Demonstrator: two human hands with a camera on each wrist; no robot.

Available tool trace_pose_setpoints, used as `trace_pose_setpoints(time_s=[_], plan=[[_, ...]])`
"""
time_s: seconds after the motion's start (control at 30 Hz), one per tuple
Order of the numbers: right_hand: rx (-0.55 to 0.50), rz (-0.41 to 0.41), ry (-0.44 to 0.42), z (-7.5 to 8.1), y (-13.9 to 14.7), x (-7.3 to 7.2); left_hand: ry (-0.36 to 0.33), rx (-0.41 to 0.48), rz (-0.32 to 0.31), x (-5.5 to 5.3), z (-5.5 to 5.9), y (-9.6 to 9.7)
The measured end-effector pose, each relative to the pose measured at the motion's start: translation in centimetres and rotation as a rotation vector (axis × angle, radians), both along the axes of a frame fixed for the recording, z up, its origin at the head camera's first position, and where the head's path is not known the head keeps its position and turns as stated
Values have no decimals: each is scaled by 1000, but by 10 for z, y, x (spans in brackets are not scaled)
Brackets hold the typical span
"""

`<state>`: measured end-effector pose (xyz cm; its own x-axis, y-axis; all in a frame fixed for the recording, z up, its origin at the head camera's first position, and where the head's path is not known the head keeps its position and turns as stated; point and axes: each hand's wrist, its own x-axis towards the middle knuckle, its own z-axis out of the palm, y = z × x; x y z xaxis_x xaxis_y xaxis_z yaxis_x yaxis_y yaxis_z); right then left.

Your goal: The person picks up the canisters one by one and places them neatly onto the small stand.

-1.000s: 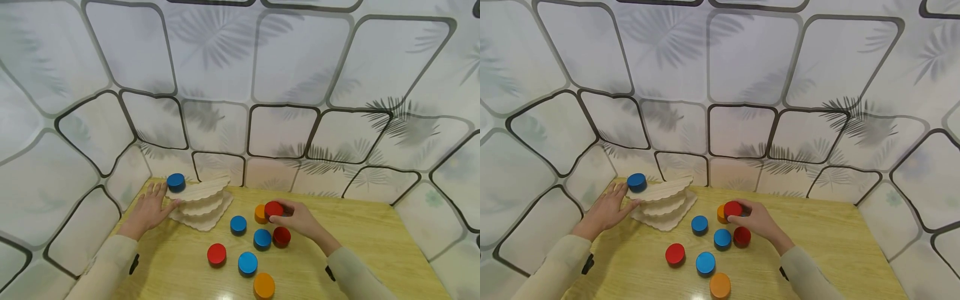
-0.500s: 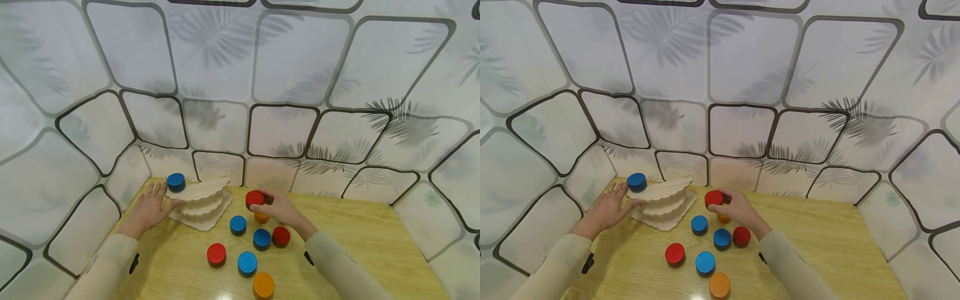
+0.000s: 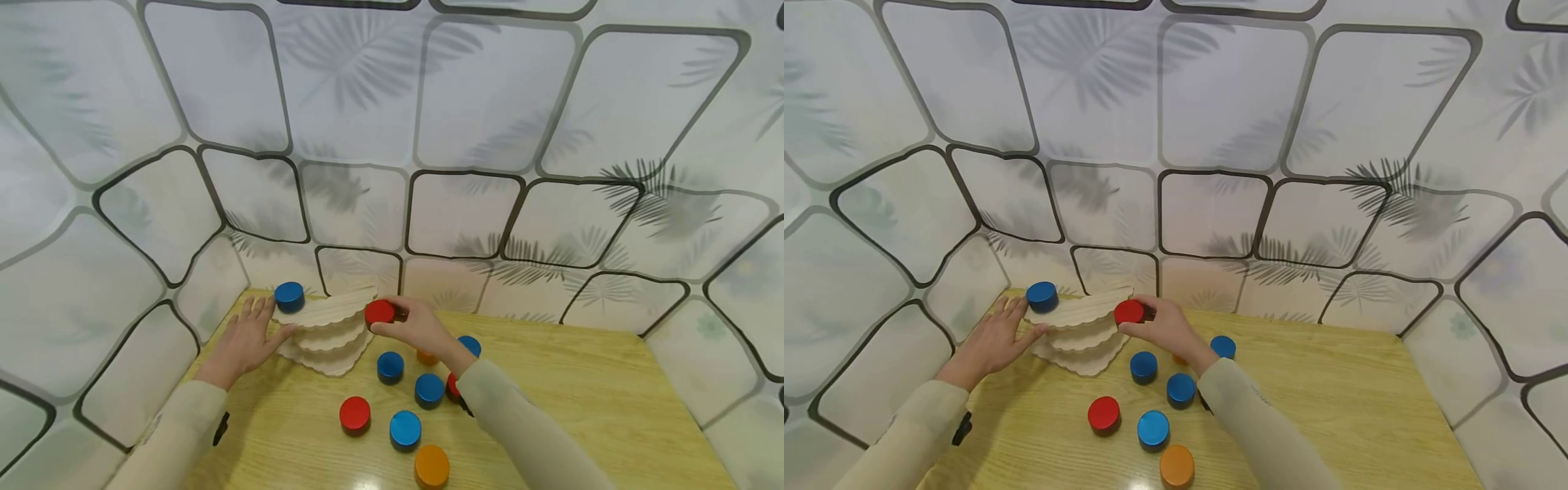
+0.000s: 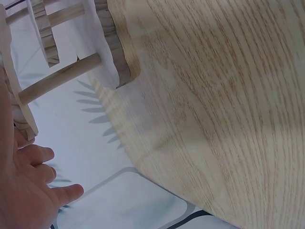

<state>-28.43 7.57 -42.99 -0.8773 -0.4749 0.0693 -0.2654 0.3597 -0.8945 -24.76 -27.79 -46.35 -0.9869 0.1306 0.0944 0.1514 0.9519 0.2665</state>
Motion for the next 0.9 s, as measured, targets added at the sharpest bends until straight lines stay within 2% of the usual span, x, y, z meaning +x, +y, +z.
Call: trace_pose_setpoints(time_s=[0.17,0.43,0.9], plan=[[9,-16,19,3,-18,-8,-1,2,-1,0,1,0],[-27,7,48,7,-44,-18,2,1,1,0,0,1],[3,7,74,6,-81,-21,0,-4,12,1,1,1]])
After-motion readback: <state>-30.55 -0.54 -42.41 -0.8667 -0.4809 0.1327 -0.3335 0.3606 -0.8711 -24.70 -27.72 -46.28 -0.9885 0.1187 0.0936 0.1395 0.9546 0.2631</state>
